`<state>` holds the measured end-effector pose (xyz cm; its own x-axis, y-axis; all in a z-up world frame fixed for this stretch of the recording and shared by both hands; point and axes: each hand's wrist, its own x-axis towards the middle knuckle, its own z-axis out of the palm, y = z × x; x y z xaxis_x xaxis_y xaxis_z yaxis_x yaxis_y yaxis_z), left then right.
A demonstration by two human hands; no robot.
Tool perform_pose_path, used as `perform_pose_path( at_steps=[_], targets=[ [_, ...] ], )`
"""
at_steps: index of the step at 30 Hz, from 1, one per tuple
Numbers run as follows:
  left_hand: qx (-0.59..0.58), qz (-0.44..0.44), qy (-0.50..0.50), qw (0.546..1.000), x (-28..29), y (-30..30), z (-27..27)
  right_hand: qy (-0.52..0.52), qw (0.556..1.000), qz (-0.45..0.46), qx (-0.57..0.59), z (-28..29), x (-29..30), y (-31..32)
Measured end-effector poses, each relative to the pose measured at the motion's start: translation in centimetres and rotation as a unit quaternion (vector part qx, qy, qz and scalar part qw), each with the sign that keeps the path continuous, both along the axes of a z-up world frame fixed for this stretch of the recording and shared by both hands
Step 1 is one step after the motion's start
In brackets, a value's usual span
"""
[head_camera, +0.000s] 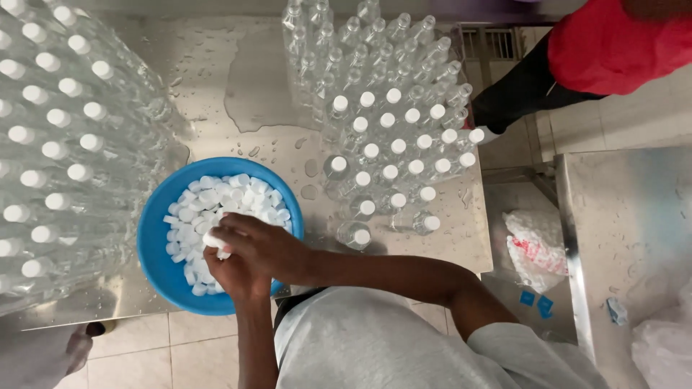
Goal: Manually placing plastic caps onto the necks of filled water bottles at a production station.
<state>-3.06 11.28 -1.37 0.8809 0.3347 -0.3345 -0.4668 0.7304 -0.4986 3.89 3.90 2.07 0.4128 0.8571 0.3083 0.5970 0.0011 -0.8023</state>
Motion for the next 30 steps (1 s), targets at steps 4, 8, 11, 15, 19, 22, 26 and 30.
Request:
perform_pose_path(
  at_steps=[4, 8, 11, 15, 19, 22, 26, 30],
  targets=[
    [0.016, 0.019, -0.035, 0.999, -0.3, 2.6, -4.7, 0.051, 0.998, -0.007, 0.041, -3.2, -1.7, 1.6],
    [0.299, -0.018, 0.055, 0.952, -1.0, 4.7, -9.3, 0.151, 0.98, -0.013, 0.127, -6.4, -3.3, 3.6],
    [-0.057, 0.042, -0.353, 0.933, 4.0, 0.8, -1.2, 0.217, 0.957, -0.042, 0.188, -8.7, -4.5, 5.3],
    [-0.16, 0.051, -0.3, 0.939, 3.0, -1.8, -2.2, 0.297, 0.911, -0.066, 0.28, -11.5, -5.1, 6.8],
    [0.242, -0.047, 0.226, 0.942, 0.4, 4.6, -6.9, 0.047, 0.988, -0.113, 0.096, -1.1, 8.9, -4.9],
    [0.246, -0.069, 0.195, 0.947, -1.0, 4.9, -7.8, 0.095, 0.956, -0.234, 0.149, -0.7, 20.1, -13.9],
    [0.213, -0.1, 0.17, 0.957, -1.7, 4.8, -7.0, -0.201, 0.868, -0.408, -0.198, -6.4, 32.6, -28.1],
    [0.219, -0.105, 0.119, 0.963, -1.6, 4.2, -6.6, -0.135, 0.885, -0.368, -0.252, -9.4, 35.8, -33.4]
  ],
)
